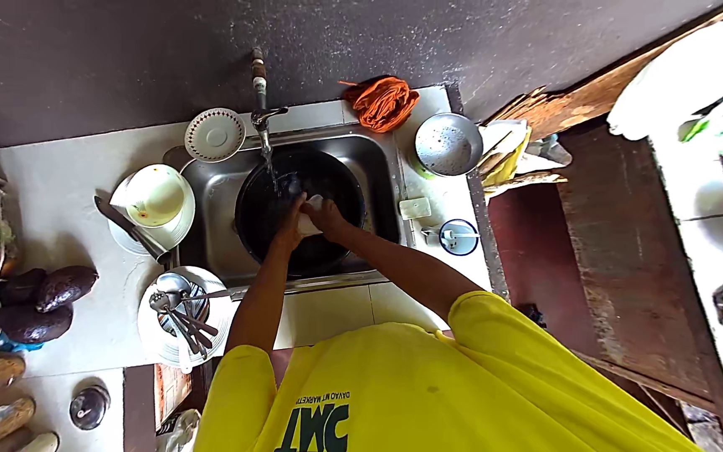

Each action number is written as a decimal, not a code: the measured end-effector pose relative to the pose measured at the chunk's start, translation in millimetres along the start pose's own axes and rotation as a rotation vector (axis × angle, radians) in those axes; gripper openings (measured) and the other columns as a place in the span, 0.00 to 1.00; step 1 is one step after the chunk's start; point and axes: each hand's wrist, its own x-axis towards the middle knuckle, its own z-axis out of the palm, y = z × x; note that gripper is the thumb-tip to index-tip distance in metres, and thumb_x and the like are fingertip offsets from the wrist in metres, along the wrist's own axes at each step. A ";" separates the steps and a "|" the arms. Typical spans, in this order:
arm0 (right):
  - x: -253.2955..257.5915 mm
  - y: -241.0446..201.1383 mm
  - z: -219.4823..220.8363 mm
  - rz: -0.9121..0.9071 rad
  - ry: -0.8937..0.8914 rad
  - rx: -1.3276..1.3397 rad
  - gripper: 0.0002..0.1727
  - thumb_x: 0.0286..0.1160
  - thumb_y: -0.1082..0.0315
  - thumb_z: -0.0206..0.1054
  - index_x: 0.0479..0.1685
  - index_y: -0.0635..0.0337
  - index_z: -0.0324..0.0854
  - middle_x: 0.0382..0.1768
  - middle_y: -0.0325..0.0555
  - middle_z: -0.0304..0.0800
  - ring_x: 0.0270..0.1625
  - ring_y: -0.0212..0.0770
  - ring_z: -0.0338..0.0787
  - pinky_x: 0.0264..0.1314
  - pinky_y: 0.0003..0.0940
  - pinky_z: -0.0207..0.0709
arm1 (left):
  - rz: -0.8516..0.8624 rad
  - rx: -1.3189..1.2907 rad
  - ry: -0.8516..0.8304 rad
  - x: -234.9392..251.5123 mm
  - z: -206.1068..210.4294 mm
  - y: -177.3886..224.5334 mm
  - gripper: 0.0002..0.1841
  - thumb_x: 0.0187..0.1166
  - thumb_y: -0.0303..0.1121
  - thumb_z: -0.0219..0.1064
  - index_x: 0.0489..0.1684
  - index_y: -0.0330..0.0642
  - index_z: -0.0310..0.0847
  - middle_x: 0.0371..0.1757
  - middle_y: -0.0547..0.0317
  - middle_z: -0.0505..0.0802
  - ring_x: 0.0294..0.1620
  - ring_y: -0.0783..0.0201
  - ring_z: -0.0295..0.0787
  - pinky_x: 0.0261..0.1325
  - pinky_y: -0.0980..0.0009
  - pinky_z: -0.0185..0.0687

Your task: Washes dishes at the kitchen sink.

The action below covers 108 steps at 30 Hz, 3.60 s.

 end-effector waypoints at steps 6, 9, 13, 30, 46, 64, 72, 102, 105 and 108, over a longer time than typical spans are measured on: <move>-9.8 18.2 9.7 -0.237 -0.222 -0.092 0.21 0.86 0.66 0.60 0.67 0.77 0.76 0.60 0.70 0.86 0.66 0.56 0.86 0.73 0.52 0.76 | -0.106 -0.380 -0.134 9.5 -2.7 -13.5 0.18 0.90 0.50 0.48 0.50 0.47 0.77 0.38 0.59 0.90 0.40 0.63 0.89 0.45 0.61 0.89; -6.0 31.1 -10.2 -0.760 -0.428 -0.952 0.25 0.71 0.70 0.71 0.67 0.74 0.78 0.67 0.68 0.84 0.75 0.63 0.79 0.82 0.58 0.65 | -0.211 -0.289 -0.195 7.8 -10.9 -6.7 0.18 0.90 0.49 0.48 0.44 0.48 0.78 0.33 0.60 0.90 0.34 0.65 0.90 0.38 0.65 0.89; 10.4 60.9 -3.0 -1.072 -0.159 -1.232 0.16 0.76 0.81 0.64 0.61 0.69 0.86 0.63 0.59 0.90 0.74 0.60 0.84 0.80 0.53 0.73 | -0.208 -0.330 -0.196 16.1 -14.4 -9.8 0.17 0.89 0.48 0.50 0.44 0.47 0.79 0.35 0.58 0.91 0.36 0.63 0.91 0.41 0.64 0.90; 0.1 14.3 5.8 -0.758 -0.347 -1.174 0.17 0.84 0.76 0.58 0.66 0.74 0.78 0.67 0.68 0.83 0.75 0.64 0.82 0.77 0.56 0.74 | -0.151 -0.471 -0.151 29.4 -19.2 -30.0 0.15 0.90 0.45 0.50 0.45 0.47 0.79 0.36 0.58 0.91 0.39 0.62 0.91 0.44 0.62 0.89; 42.3 18.1 -4.6 -0.723 -0.329 -0.893 0.27 0.77 0.70 0.71 0.73 0.75 0.76 0.73 0.73 0.79 0.80 0.71 0.76 0.86 0.61 0.63 | -0.087 -0.216 -0.232 42.1 -30.1 -13.9 0.24 0.92 0.57 0.41 0.59 0.51 0.77 0.44 0.59 0.90 0.44 0.64 0.89 0.47 0.65 0.87; -11.6 35.5 -52.7 -0.132 0.313 -0.002 0.30 0.86 0.44 0.62 0.60 0.66 0.81 0.46 0.61 0.88 0.49 0.55 0.88 0.55 0.59 0.79 | 0.749 0.892 0.492 42.1 -32.0 6.4 0.45 0.64 0.12 0.72 0.88 0.21 0.52 0.84 0.20 0.66 0.75 0.27 0.77 0.72 0.41 0.81; -32.6 25.4 -53.7 0.062 0.081 0.577 0.25 0.97 0.60 0.39 0.85 0.65 0.58 0.75 0.64 0.69 0.68 0.56 0.83 0.62 0.55 0.86 | 1.018 0.891 0.618 49.6 -47.4 3.4 0.34 0.64 0.10 0.69 0.76 0.14 0.64 0.80 0.16 0.69 0.80 0.28 0.72 0.79 0.50 0.75; -55.0 20.4 -132.6 -0.298 0.105 0.010 0.19 0.80 0.67 0.68 0.66 0.64 0.77 0.49 0.50 0.90 0.48 0.37 0.90 0.56 0.41 0.86 | 0.562 0.523 0.336 90.8 32.0 109.8 0.32 0.97 0.43 0.36 0.64 0.19 0.77 0.57 0.27 0.90 0.57 0.43 0.93 0.66 0.51 0.87; -45.7 -1.3 -192.0 -0.434 0.453 -0.190 0.24 0.72 0.69 0.74 0.63 0.76 0.78 0.52 0.63 0.90 0.55 0.48 0.92 0.64 0.48 0.85 | 0.578 1.016 0.388 81.5 -10.3 39.8 0.24 0.93 0.38 0.49 0.73 0.24 0.75 0.69 0.26 0.85 0.73 0.33 0.82 0.78 0.41 0.74; -25.8 -18.9 -244.1 -0.248 0.625 -0.413 0.33 0.74 0.64 0.72 0.76 0.76 0.69 0.64 0.76 0.83 0.69 0.68 0.84 0.74 0.65 0.73 | 0.420 1.265 0.468 72.9 -36.9 -17.6 0.29 0.88 0.39 0.60 0.82 0.27 0.68 0.82 0.24 0.72 0.84 0.28 0.65 0.85 0.37 0.61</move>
